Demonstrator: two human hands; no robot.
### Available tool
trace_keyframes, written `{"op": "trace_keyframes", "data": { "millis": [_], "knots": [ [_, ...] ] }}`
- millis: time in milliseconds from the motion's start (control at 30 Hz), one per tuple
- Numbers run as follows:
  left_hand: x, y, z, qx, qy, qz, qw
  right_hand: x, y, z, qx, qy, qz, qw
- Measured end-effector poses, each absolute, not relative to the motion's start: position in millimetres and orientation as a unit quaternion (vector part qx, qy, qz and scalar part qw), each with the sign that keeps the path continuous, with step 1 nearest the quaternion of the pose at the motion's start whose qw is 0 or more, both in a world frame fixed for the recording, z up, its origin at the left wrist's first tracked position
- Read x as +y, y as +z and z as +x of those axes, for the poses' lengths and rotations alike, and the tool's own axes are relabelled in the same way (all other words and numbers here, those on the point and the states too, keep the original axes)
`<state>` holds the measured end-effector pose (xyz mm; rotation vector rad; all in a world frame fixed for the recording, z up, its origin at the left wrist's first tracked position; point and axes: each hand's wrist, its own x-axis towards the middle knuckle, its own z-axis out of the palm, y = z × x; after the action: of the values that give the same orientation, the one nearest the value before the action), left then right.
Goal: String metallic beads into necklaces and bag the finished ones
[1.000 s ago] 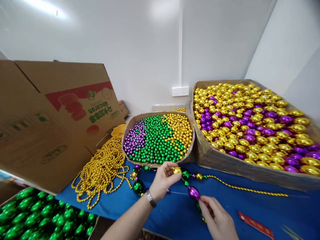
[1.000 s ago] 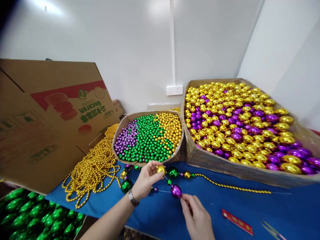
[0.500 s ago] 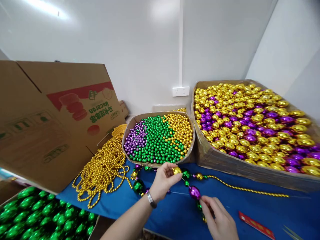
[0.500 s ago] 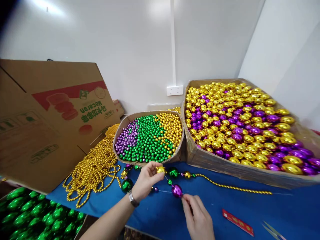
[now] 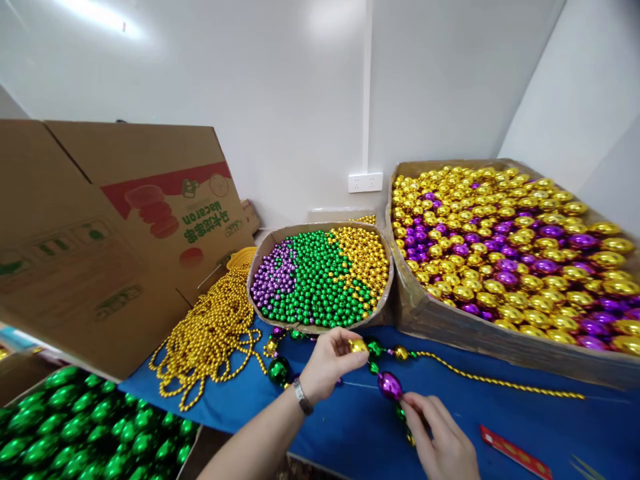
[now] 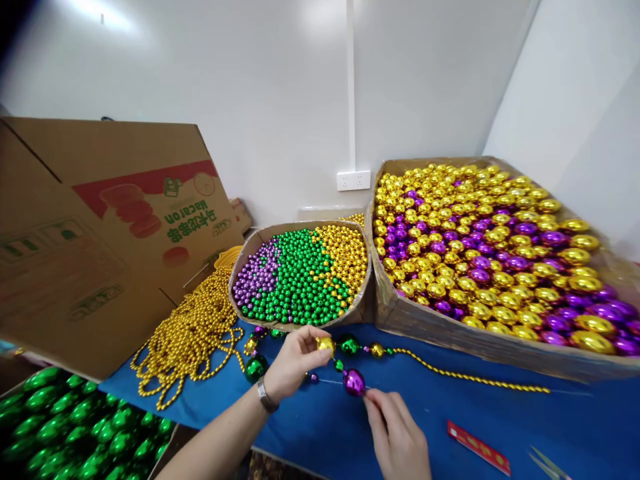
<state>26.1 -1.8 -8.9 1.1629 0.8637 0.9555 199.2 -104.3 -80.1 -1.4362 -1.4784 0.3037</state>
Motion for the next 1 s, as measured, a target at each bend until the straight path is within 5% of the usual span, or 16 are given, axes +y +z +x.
{"op": "trace_keyframes", "data": {
  "millis": [233,367,567,633,933,1000],
  "knots": [
    [-8.0,-6.6,29.8,0.345,0.402,0.526,0.665,-96.4,-84.8,192.3,-0.383,0.496,-0.549,0.553],
    [-7.2,-2.0,20.0,0.307,0.358,0.623,0.624,-92.4,-85.0,188.7,-0.307,0.555,-0.495,0.594],
    [55.0,12.8,-41.8,0.559,0.321,0.756,0.112,-96.5,-83.2,199.0,-0.278,0.557,-0.493,0.608],
    [82.4,15.2,-67.0,0.640,0.245,0.727,0.043,-97.2,-82.8,201.6,-0.284,0.552,-0.500,0.603],
    [99.6,6.2,-87.0,0.660,0.255,0.697,0.120,-98.0,-86.2,193.2,-0.314,0.519,-0.524,0.598],
    [83.4,3.5,-71.5,0.622,0.297,0.695,0.205,-98.3,-83.4,189.7,-0.316,0.500,-0.534,0.604]
  ]
}}
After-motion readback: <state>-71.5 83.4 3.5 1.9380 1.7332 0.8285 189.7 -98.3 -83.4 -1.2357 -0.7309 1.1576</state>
